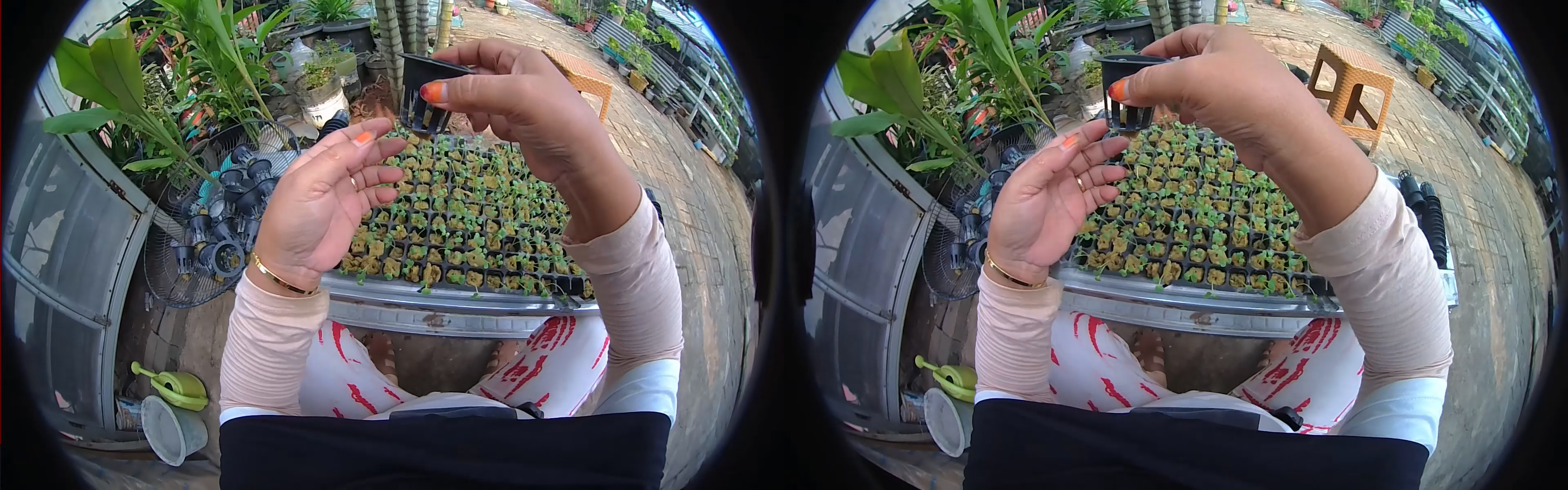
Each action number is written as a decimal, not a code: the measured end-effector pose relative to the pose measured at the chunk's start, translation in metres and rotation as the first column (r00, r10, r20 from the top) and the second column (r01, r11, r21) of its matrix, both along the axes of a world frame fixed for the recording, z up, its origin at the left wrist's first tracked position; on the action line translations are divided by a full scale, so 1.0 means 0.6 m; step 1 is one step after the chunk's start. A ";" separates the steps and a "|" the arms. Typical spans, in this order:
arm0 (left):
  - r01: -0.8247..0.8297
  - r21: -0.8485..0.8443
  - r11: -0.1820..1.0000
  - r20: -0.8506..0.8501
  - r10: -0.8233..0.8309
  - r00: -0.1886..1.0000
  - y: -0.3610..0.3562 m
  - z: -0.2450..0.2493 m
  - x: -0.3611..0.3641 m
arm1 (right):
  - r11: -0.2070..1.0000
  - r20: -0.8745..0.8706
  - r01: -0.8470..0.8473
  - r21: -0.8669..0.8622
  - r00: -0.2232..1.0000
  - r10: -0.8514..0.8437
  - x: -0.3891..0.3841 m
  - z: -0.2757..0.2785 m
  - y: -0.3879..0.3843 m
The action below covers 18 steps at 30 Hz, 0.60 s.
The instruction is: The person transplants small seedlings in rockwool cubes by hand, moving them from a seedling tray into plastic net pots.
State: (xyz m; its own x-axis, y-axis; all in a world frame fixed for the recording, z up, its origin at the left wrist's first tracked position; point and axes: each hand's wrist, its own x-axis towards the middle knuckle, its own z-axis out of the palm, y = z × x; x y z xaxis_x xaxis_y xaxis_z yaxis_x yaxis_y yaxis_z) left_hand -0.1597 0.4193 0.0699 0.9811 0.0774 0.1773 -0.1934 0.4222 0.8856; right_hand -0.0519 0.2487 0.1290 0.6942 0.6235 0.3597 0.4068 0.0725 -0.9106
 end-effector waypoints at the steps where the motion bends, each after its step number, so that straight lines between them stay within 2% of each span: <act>1: -0.058 0.035 0.998 0.018 0.057 0.998 0.023 0.008 -0.012 | 1.000 0.045 -0.007 -0.022 0.999 0.008 -0.004 0.006 0.020; 4: -0.224 0.173 0.959 0.064 0.216 0.974 0.088 0.031 -0.044 | 0.996 0.104 -0.033 -0.084 0.994 0.042 -0.016 0.015 0.094; 6: -0.253 0.182 0.950 0.049 0.248 0.967 0.135 0.038 -0.054 | 0.986 0.155 -0.107 -0.127 0.980 0.127 -0.011 0.005 0.159; 8: -0.296 0.194 0.935 0.035 0.295 0.955 0.171 0.039 -0.056 | 0.976 0.152 -0.085 -0.201 0.982 0.117 -0.018 -0.003 0.218; 10: -0.364 0.224 0.904 -0.088 0.391 0.916 0.197 0.033 -0.049 | 0.959 0.163 -0.087 -0.269 0.977 0.135 -0.011 -0.023 0.283; 11: -0.349 0.222 0.911 -0.133 0.383 0.914 0.205 0.032 -0.046 | 0.957 0.165 -0.100 -0.271 0.975 0.149 -0.003 -0.037 0.316; 12: -0.258 0.194 0.947 -0.145 0.287 0.947 0.240 0.014 -0.032 | 0.945 0.233 -0.006 -0.327 0.969 0.087 0.007 -0.054 0.350; 13: -0.254 0.173 0.952 -0.186 0.285 0.940 0.256 0.001 -0.020 | 0.922 0.304 0.089 -0.378 0.952 0.032 0.013 -0.067 0.374; 14: -0.251 0.151 0.956 -0.225 0.281 0.933 0.268 -0.010 -0.011 | 0.920 0.305 0.078 -0.385 0.951 0.047 0.022 -0.079 0.394; 17: -0.328 0.067 0.942 -0.284 0.333 0.899 0.264 -0.015 0.006 | 0.788 0.279 0.113 -0.605 0.957 0.076 0.036 -0.093 0.426; 18: -0.333 0.065 0.941 -0.285 0.338 0.897 0.276 -0.018 0.012 | 0.787 0.278 0.109 -0.607 0.957 0.083 0.038 -0.099 0.433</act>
State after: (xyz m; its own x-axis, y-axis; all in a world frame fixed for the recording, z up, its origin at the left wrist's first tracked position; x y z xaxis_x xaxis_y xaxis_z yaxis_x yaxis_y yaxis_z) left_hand -0.1523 0.5851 0.0588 0.9057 0.4107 -0.1053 -0.0573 0.3646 0.9294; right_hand -0.0293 0.5083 0.0698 0.6351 0.7680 0.0824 0.6425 -0.4660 -0.6083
